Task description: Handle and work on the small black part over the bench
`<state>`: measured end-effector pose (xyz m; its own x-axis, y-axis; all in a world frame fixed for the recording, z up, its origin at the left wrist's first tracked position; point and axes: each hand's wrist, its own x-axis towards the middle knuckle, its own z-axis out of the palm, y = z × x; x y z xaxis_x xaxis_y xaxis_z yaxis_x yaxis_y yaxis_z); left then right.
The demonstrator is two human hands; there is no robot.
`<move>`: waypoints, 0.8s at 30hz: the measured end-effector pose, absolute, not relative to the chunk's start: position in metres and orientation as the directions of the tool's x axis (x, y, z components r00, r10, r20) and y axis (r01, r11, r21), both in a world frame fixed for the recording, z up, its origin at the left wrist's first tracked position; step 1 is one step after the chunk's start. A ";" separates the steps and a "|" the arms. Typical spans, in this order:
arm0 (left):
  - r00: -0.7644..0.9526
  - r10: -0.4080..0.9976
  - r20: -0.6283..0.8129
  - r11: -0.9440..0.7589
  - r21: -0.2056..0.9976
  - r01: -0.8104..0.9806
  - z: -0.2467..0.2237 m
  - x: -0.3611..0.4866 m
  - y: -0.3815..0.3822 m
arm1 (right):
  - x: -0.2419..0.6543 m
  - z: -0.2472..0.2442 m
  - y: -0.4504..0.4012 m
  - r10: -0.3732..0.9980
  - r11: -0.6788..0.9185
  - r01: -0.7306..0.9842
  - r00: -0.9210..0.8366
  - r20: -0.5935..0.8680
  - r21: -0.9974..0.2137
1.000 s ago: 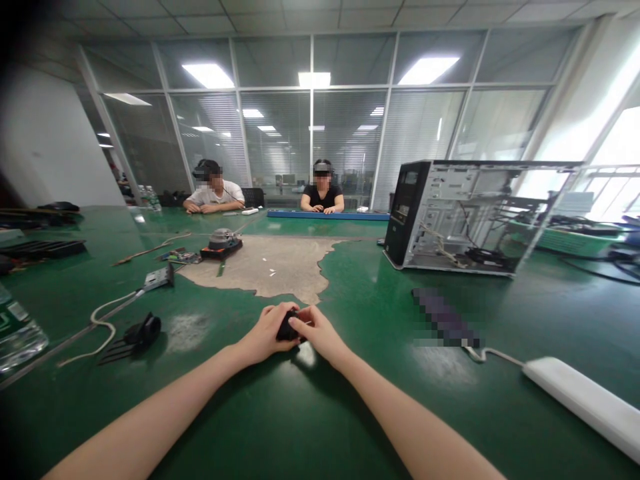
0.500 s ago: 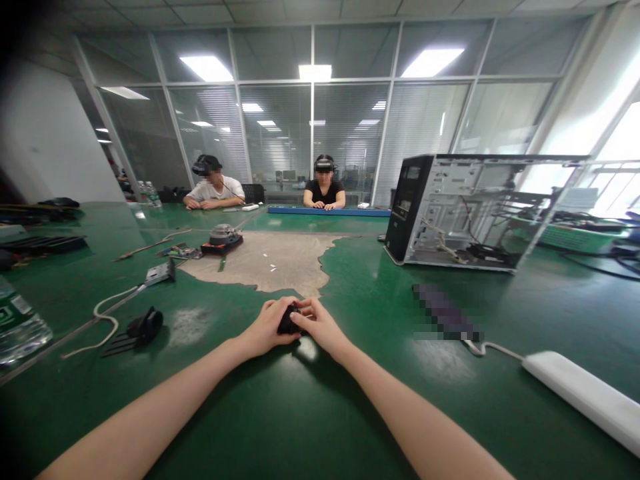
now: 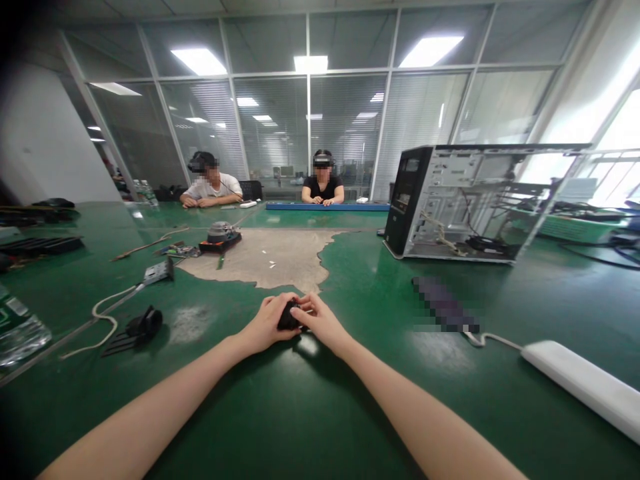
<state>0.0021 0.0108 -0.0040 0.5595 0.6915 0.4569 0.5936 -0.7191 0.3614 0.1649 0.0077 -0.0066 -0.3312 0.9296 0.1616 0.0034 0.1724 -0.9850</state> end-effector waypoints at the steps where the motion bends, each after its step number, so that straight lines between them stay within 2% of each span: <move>1: 0.559 0.693 0.455 -0.718 0.358 0.597 -0.004 0.002 0.011 | 0.165 -0.007 0.008 0.933 0.172 0.017 -0.323 0.157 -0.985; 8: 0.548 0.704 0.452 -0.705 0.347 0.619 -0.002 0.002 0.009 | 0.166 0.001 0.002 0.904 0.186 -0.017 -0.388 0.178 -0.982; 18: 0.556 0.698 0.451 -0.711 0.338 0.617 -0.001 0.002 0.007 | 0.163 -0.006 0.007 0.938 0.170 0.041 -0.312 0.149 -0.985; 24: 0.547 0.697 0.463 -0.710 0.343 0.615 -0.003 0.003 0.009 | 0.165 0.002 0.000 0.917 0.164 -0.040 -0.363 0.167 -0.986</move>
